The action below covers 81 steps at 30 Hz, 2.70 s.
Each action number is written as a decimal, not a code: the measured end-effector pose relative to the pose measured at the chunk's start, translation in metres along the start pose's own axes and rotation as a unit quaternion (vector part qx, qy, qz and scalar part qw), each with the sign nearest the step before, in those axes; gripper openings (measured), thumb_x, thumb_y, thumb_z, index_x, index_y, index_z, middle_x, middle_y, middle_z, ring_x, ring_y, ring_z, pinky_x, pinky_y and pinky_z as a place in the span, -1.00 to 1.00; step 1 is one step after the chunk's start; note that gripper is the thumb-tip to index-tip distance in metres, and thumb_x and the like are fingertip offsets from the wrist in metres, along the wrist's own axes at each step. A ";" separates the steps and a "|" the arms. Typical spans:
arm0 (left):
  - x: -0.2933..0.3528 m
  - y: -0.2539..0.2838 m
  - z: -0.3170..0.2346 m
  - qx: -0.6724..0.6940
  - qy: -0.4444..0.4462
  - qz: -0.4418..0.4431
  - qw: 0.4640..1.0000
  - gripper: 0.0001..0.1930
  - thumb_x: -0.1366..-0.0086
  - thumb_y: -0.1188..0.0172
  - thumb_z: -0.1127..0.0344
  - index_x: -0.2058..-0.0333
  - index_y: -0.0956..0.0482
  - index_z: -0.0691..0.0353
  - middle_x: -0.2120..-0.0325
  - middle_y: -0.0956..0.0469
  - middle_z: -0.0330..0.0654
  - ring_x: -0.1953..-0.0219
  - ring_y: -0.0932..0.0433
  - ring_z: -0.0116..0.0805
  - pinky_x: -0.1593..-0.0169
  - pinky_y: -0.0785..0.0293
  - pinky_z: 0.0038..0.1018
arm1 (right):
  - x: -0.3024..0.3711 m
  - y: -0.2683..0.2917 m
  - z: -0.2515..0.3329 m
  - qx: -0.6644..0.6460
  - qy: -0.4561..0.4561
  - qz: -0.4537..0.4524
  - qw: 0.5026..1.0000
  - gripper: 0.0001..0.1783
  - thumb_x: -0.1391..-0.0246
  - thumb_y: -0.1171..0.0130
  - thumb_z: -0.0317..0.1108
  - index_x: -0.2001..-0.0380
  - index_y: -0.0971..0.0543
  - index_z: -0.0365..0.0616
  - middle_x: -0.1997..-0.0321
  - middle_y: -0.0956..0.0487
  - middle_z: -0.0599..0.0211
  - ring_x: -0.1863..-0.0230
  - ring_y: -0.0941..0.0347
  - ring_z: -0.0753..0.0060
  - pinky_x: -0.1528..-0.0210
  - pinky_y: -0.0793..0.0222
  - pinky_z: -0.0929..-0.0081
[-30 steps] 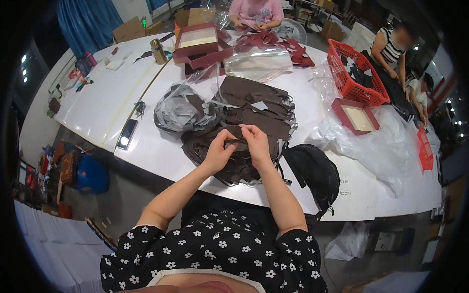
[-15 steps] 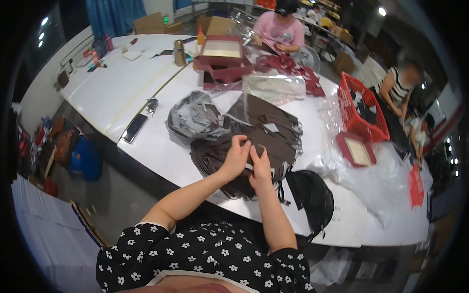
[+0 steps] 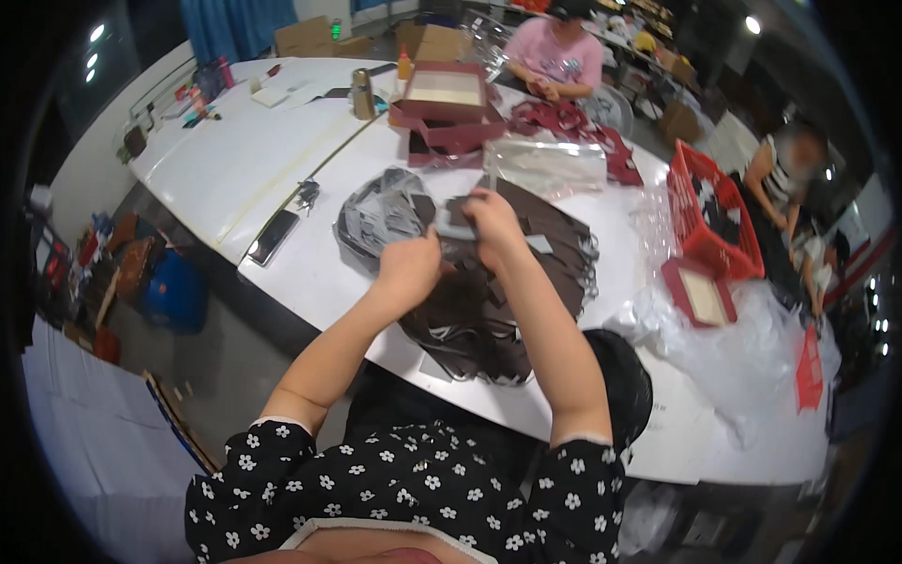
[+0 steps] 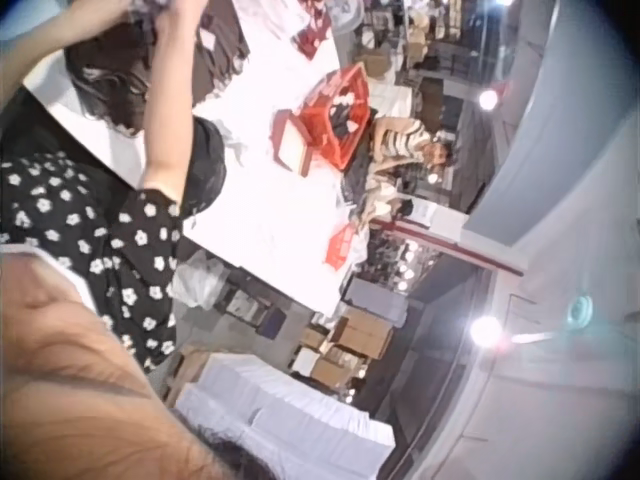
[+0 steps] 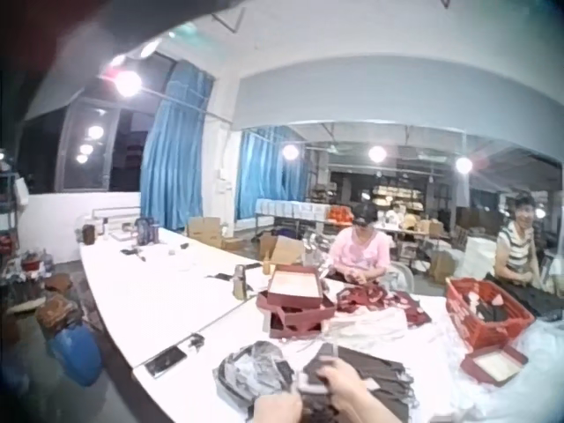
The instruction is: The person folds brown fabric garments on a white table. They pick up a garment, smooth it out, and fold it into a compact shape, placing it on a growing stack. The person handles the items one at a time, ensuring they are neatly aligned before stacking.
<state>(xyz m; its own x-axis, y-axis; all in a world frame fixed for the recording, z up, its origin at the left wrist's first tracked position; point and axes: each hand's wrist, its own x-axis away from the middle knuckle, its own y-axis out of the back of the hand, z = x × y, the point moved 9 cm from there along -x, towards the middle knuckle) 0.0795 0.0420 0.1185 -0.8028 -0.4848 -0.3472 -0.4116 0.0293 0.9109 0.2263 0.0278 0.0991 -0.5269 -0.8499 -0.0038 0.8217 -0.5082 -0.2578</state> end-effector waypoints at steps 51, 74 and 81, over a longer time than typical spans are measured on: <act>-0.091 -0.169 -0.049 0.084 -0.118 -0.007 0.989 -0.89 -0.15 -0.19 0.26 0.41 -0.58 0.15 0.52 -0.60 -0.02 0.40 -0.60 0.07 0.32 -0.49 -0.09 | 0.049 0.123 -0.056 0.778 0.170 -0.094 0.598 -0.37 0.15 -0.37 -0.15 -0.04 -0.47 -0.05 0.15 -0.55 0.22 0.10 -0.44 0.14 0.18 -0.39 0.21; -0.081 -0.221 0.021 0.348 0.071 0.058 0.933 -0.41 -0.16 -0.21 0.36 -0.19 -0.30 0.20 -0.09 -0.41 0.08 -0.17 -0.36 0.08 -0.22 -0.28 -0.22 | 0.011 0.120 -0.063 0.764 0.248 -0.062 0.592 -0.79 0.02 -0.14 -0.33 0.25 -0.53 0.01 0.40 -0.49 0.26 0.38 -0.55 0.15 0.43 -0.48 0.25; -0.086 -0.230 0.027 0.375 0.124 0.118 0.911 -0.44 -0.18 -0.14 0.31 -0.15 -0.21 0.21 -0.07 -0.40 0.14 -0.16 -0.37 0.13 -0.17 -0.31 -0.21 | 0.023 0.082 -0.063 0.794 0.294 -0.048 0.529 -0.71 0.07 -0.14 -0.40 0.20 -0.51 -0.18 0.35 -0.48 0.17 0.33 -0.51 0.15 0.40 -0.52 0.32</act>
<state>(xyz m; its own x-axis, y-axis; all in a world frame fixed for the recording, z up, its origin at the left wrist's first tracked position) 0.2315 0.1001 -0.0670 -0.8233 -0.5674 -0.0146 -0.4934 0.7028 0.5125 0.2681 -0.0246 0.0164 -0.1747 -0.8568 -0.4852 -0.3159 -0.4180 0.8518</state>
